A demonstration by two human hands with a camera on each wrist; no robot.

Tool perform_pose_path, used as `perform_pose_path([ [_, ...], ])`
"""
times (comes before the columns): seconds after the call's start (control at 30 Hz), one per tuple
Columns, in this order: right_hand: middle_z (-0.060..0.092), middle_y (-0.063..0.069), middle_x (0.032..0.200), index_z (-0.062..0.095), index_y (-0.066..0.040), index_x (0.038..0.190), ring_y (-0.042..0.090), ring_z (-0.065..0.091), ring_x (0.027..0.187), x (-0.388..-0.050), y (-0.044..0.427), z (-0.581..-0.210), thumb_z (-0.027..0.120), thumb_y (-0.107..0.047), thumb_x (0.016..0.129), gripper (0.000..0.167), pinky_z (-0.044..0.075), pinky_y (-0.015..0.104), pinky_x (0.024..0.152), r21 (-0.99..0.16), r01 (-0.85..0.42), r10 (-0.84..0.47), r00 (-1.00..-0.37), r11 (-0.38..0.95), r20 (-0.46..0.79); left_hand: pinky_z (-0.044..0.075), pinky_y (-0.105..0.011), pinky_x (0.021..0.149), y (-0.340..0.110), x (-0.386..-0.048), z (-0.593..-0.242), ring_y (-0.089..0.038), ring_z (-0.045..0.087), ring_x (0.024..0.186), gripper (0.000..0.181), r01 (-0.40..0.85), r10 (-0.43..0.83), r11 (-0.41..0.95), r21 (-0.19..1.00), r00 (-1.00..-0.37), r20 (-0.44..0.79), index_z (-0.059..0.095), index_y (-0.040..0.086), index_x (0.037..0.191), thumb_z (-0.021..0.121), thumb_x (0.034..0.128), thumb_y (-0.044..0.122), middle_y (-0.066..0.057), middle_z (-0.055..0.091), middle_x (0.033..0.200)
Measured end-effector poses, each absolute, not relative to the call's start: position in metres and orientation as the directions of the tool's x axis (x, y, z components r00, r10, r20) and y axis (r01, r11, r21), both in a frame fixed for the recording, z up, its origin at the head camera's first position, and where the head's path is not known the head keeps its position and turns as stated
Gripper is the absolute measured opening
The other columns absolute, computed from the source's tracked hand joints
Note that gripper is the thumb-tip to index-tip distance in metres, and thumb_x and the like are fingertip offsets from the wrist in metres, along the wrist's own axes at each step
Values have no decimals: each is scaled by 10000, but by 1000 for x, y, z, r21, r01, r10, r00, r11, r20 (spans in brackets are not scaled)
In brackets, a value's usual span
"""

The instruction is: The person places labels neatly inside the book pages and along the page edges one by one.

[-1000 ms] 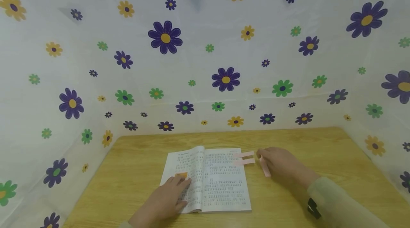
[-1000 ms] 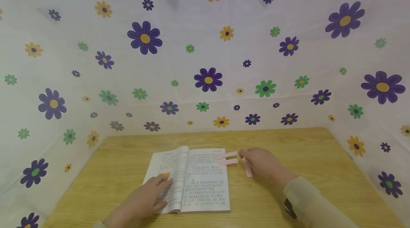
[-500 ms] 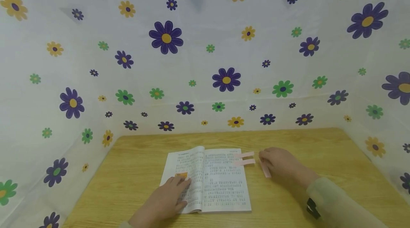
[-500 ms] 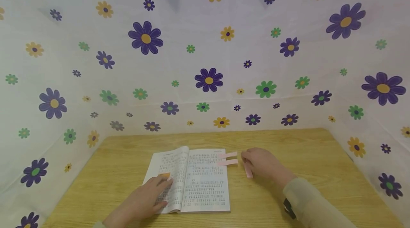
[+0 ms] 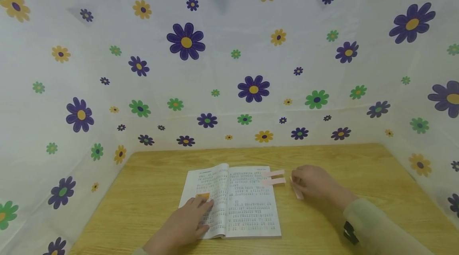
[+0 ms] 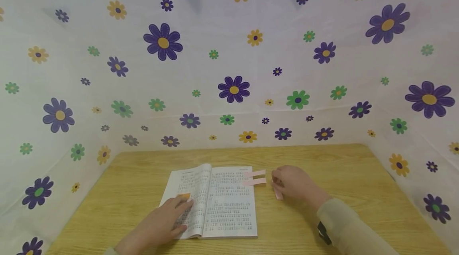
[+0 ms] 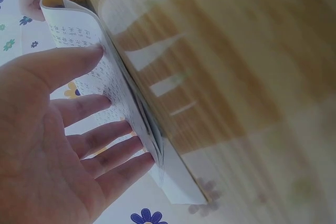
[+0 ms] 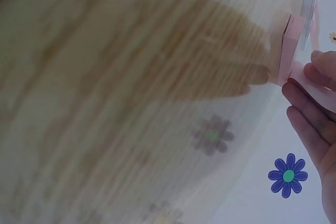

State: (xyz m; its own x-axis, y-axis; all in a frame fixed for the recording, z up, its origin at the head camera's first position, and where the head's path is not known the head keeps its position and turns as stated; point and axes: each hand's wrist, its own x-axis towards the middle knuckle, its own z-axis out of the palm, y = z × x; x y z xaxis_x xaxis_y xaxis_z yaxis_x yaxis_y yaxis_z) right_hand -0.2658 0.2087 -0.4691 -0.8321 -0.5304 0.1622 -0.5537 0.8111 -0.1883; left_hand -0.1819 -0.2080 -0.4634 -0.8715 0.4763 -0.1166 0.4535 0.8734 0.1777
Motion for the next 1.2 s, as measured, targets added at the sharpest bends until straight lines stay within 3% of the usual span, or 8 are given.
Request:
perform_pose_path([
  [0.17,694,-100,813,748,-192,872,36,607,730,-267,209,-467,753,-164,958,91,602,287,729,-206,-540,-522,-842,816,139,534,-576,1119,-207,-182,-461,-371,593,1334,646,440,468,876,196,-874,-130,582,77,1506,794,951,331,-163,592,1458],
  [0.37,749,-50,839,787,-157,849,100,687,768,-269,208,-466,766,-97,927,100,641,333,777,-177,-555,-539,-832,813,133,554,-546,1097,-206,-182,-461,-336,604,1293,648,445,471,876,188,-873,-129,581,70,1505,795,950,326,-158,595,1445],
  [0.6,751,-42,821,792,-135,861,87,675,736,-270,208,-465,770,-52,906,97,638,300,743,-154,-572,-556,-820,806,138,557,-561,1093,-207,-183,-464,-363,593,1327,650,444,469,877,183,-874,-130,579,78,1507,792,952,342,-160,587,1469],
  [1.2,738,-24,850,799,-124,878,122,684,760,-271,208,-461,816,-97,894,36,633,279,742,-72,-634,-618,-770,770,159,582,-555,1050,-206,-182,-462,-357,606,1299,652,445,469,876,187,-876,-113,588,73,1499,804,943,337,-161,595,1456],
])
